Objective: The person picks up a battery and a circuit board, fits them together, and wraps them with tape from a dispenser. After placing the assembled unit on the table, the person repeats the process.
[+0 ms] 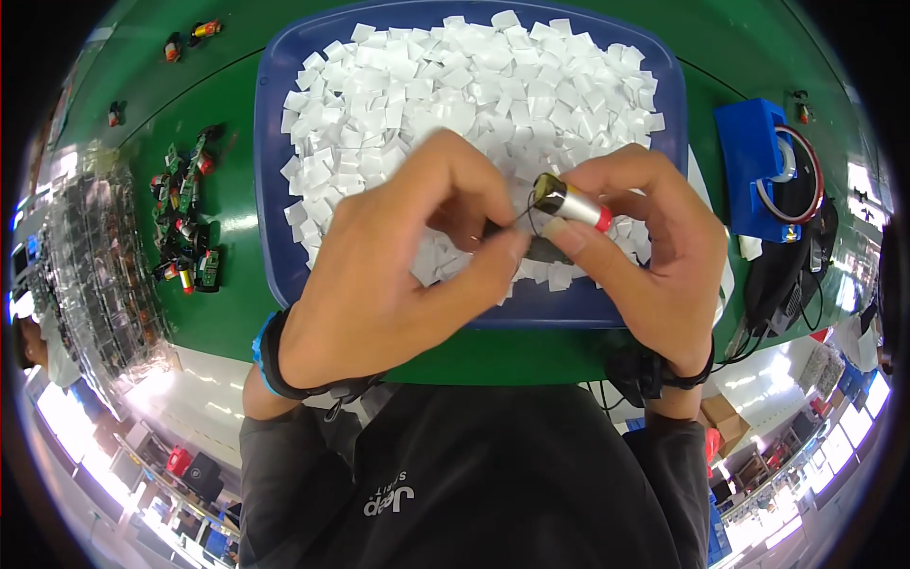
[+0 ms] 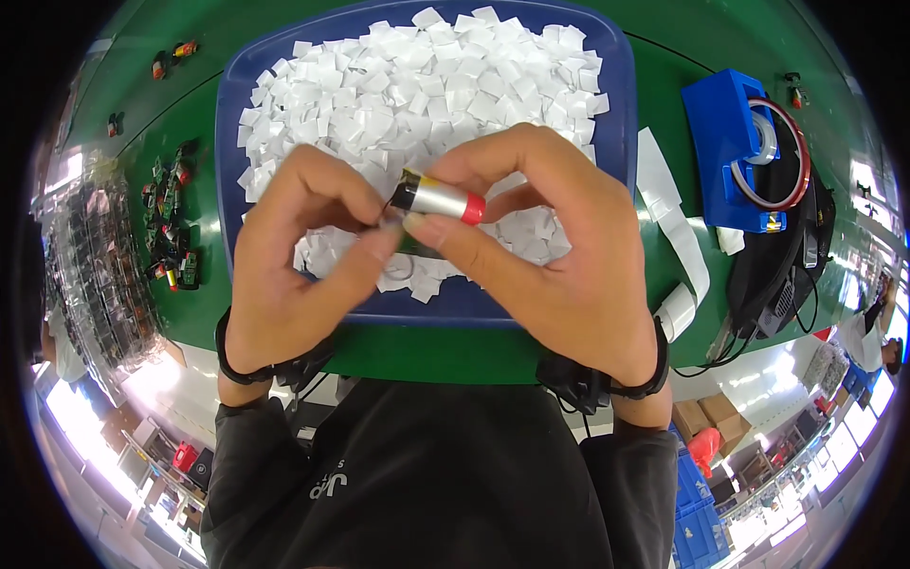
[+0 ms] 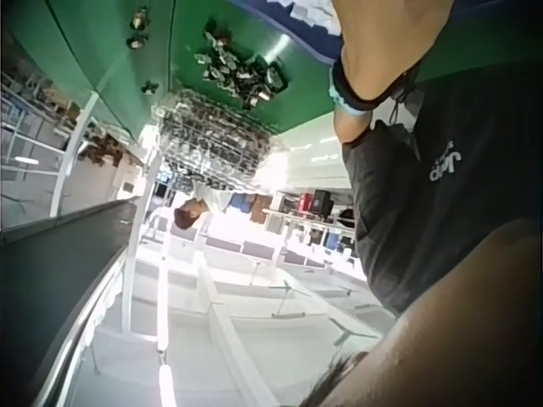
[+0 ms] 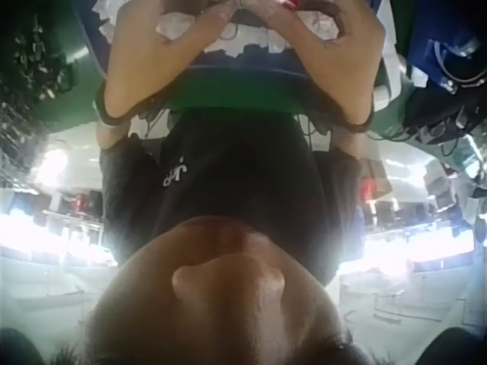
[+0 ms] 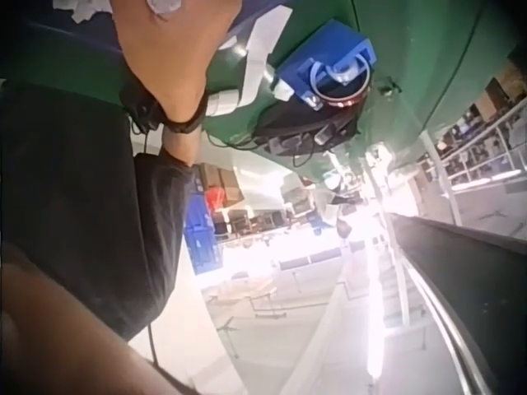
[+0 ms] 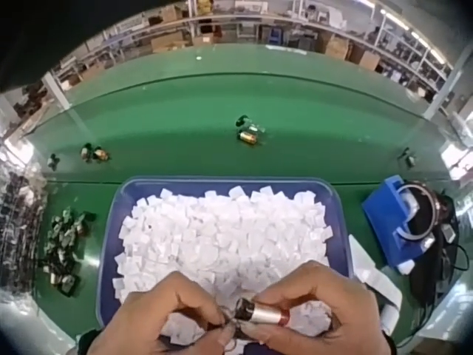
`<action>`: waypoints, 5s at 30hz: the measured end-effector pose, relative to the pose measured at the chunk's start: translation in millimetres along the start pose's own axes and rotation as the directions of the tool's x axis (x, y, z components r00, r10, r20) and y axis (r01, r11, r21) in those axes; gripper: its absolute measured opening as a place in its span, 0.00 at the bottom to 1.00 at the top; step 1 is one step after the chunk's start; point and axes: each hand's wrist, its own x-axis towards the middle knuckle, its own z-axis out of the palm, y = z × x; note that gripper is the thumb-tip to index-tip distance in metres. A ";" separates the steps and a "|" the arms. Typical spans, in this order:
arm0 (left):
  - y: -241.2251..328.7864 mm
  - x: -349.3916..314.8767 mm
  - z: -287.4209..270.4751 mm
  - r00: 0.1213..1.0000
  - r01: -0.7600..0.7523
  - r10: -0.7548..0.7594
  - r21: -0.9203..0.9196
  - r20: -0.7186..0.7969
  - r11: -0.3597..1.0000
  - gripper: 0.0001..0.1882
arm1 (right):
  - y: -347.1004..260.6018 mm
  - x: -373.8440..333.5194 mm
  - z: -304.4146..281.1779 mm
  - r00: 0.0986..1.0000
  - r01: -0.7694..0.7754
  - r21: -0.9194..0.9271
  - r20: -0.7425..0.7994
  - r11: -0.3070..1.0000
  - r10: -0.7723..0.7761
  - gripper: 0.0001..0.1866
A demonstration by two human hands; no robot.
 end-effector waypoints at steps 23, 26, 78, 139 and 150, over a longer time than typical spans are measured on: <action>8.2 0.8 -16.4 0.923 0.380 -0.371 -0.406 0.105 0.831 0.14 | 11.5 0.8 10.7 0.874 0.479 -0.249 0.041 0.842 -0.485 0.13; 1.1 0.4 -14.8 0.896 0.443 -0.402 -0.397 0.187 0.804 0.18 | 12.3 1.3 13.9 0.883 0.456 -0.291 0.029 0.841 -0.468 0.14; 5.7 4.2 3.3 0.867 -0.403 0.487 0.424 -0.108 0.811 0.17 | -7.2 -9.6 7.8 0.999 0.007 0.152 -0.035 0.988 -0.002 0.06; 19.0 -2.7 -8.4 0.986 -0.151 0.163 0.218 -0.036 0.964 0.25 | 12.3 -7.4 4.0 0.924 -0.382 0.535 0.238 0.754 0.299 0.10; 14.7 2.2 -21.9 0.977 0.153 -0.151 0.002 -0.149 0.988 0.22 | 11.1 -5.9 10.4 0.955 -0.189 0.352 -0.152 0.917 0.255 0.08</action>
